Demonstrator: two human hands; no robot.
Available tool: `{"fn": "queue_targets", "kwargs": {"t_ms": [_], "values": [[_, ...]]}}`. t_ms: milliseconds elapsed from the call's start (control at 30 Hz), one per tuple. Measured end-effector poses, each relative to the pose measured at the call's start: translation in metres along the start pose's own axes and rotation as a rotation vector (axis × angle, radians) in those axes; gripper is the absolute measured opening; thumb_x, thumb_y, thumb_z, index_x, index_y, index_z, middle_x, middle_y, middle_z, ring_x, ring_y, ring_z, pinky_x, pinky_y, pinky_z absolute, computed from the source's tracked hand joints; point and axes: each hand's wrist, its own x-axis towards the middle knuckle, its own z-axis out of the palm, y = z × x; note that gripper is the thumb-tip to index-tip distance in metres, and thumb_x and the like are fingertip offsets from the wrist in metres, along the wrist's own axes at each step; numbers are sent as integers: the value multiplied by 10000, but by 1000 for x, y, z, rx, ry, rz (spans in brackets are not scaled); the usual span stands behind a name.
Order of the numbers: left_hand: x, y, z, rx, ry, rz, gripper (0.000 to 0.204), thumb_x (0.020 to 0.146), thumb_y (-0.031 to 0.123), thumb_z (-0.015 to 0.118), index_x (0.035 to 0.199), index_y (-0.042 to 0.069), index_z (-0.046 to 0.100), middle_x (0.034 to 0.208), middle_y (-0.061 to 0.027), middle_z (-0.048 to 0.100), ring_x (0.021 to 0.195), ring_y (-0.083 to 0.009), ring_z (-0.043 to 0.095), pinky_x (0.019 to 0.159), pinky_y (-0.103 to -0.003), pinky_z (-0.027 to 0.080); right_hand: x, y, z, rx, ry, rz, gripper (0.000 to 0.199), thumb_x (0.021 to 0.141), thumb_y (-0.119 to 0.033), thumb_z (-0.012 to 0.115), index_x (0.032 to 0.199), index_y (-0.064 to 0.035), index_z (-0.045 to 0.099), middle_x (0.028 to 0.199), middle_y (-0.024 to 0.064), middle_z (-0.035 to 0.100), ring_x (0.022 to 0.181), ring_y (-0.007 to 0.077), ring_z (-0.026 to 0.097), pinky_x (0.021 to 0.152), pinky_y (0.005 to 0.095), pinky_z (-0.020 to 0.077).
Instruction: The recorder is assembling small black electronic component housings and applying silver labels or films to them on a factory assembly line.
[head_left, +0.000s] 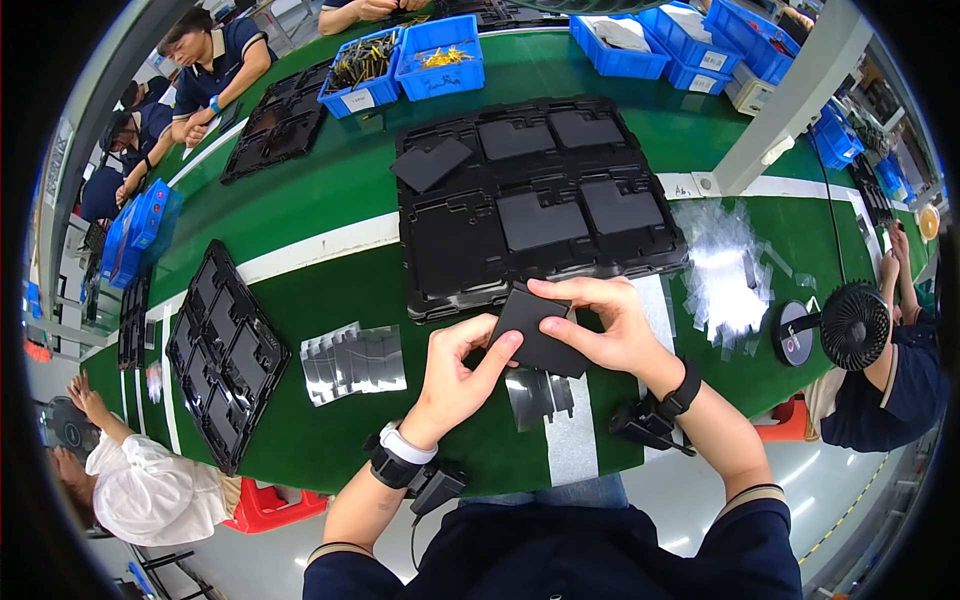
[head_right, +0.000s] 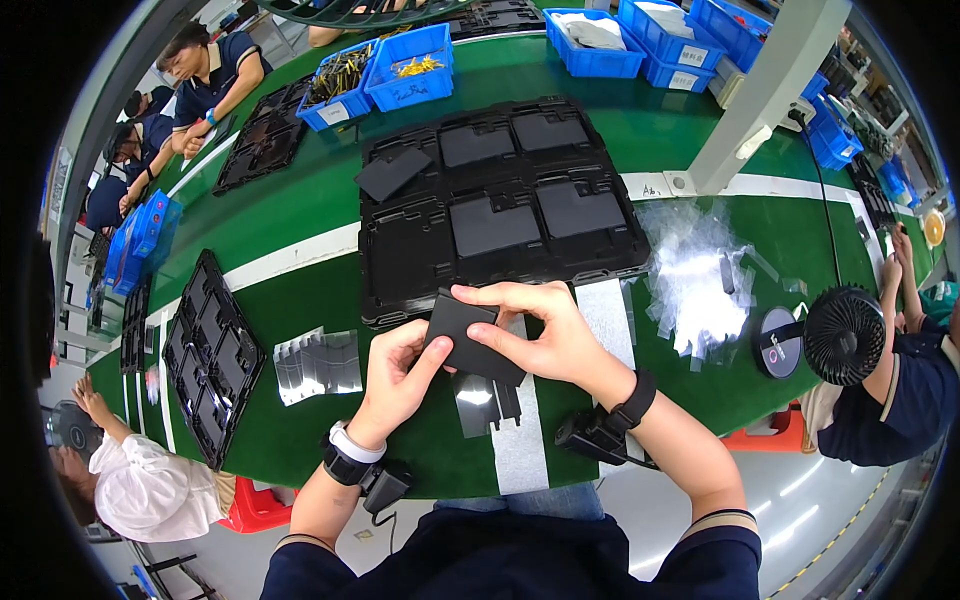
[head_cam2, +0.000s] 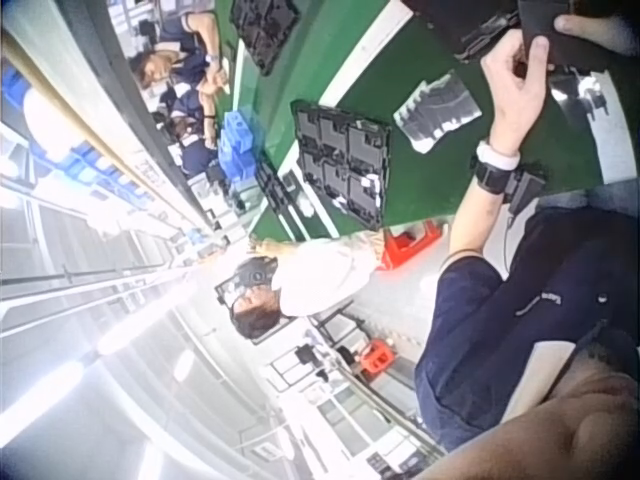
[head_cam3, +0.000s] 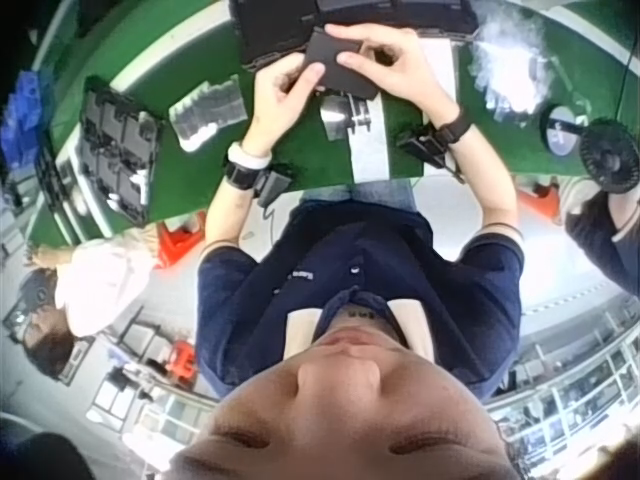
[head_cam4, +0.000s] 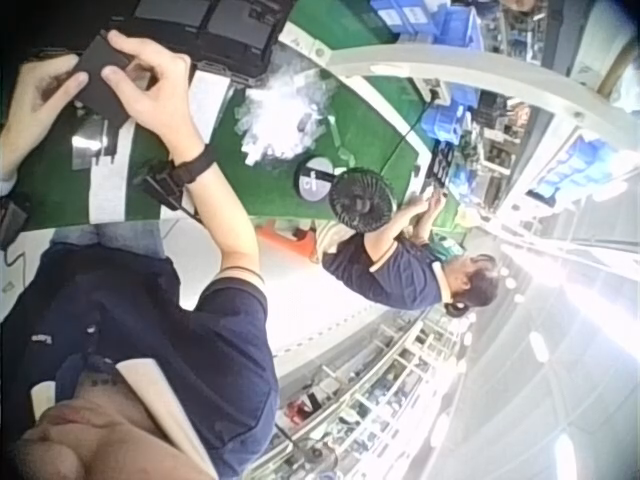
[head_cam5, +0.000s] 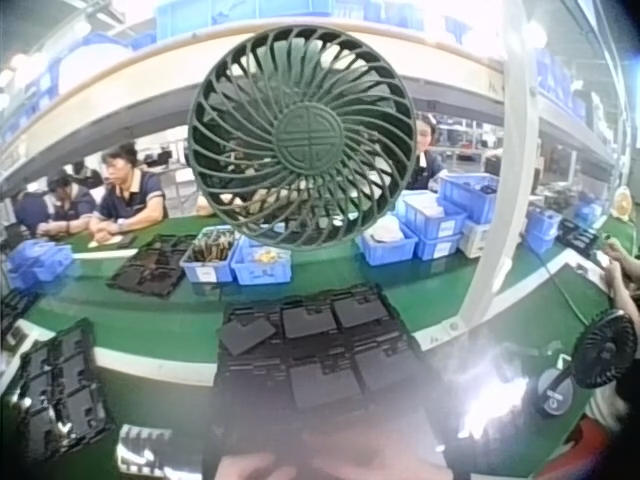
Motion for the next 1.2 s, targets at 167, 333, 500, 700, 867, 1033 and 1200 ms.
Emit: {"fn": "queue_targets", "kwargs": {"t_ms": [167, 333, 500, 700, 867, 1033, 1200], "values": [[0, 4, -1, -212, -81, -41, 177, 891, 126, 545, 896, -40, 607, 782, -46, 631, 662, -75, 575, 606, -217, 489, 5, -1, -5, 507, -147, 44, 413, 776, -85, 636, 1160, 21, 526, 1194, 162, 533, 1157, 247, 489, 1004, 376, 351], [-2, 9, -1, -320, -300, -149, 184, 901, 117, 525, 980, -29, 605, 829, -43, 635, 665, -72, 569, 606, -209, 477, 5, -5, -3, 699, -199, 39, 389, 786, -244, 661, 1077, -17, 537, 1180, 213, 528, 1129, 298, 506, 972, 431, 382], [-3, 8, 4, -294, -252, -133, 181, 883, 108, 547, 992, -24, 608, 794, -20, 632, 649, -58, 560, 558, -193, 438, 5, -5, -6, 691, -219, 80, 460, 733, -260, 736, 1073, -37, 520, 1161, 203, 540, 1101, 308, 528, 960, 429, 398], [5, 10, -2, 426, -57, 119, 144, 710, 62, 708, 848, 49, 668, 701, -12, 599, 591, -80, 539, 490, -202, 367, -6, -85, -25, -488, -394, -15, 530, 621, -196, 793, 1059, -23, 549, 1012, 109, 611, 935, 270, 604, 803, 352, 491], [2, 1, 5, 475, -165, 157, 219, 637, 78, 767, 839, 87, 682, 701, -7, 567, 654, -107, 526, 540, -239, 404, -38, -76, -15, -832, -461, 107, 453, 626, -221, 745, 1004, -61, 552, 993, 66, 618, 896, 279, 586, 854, 371, 446], [0, 5, 5, 607, -226, 124, 255, 610, 100, 777, 848, 112, 685, 702, -8, 558, 673, -146, 513, 603, -274, 436, -64, -60, -15, -940, -405, 65, 514, 649, -275, 733, 1088, -86, 543, 1168, 78, 530, 1128, 251, 473, 984, 443, 341], [0, 8, 7, 666, -268, 128, 263, 597, 116, 779, 842, 125, 684, 688, 4, 558, 673, -157, 494, 627, -281, 431, -72, -58, -36, -761, -554, 186, 663, 578, -319, 766, 1182, -160, 545, 1330, 115, 402, 1234, 301, 362, 1049, 494, 238]]}}
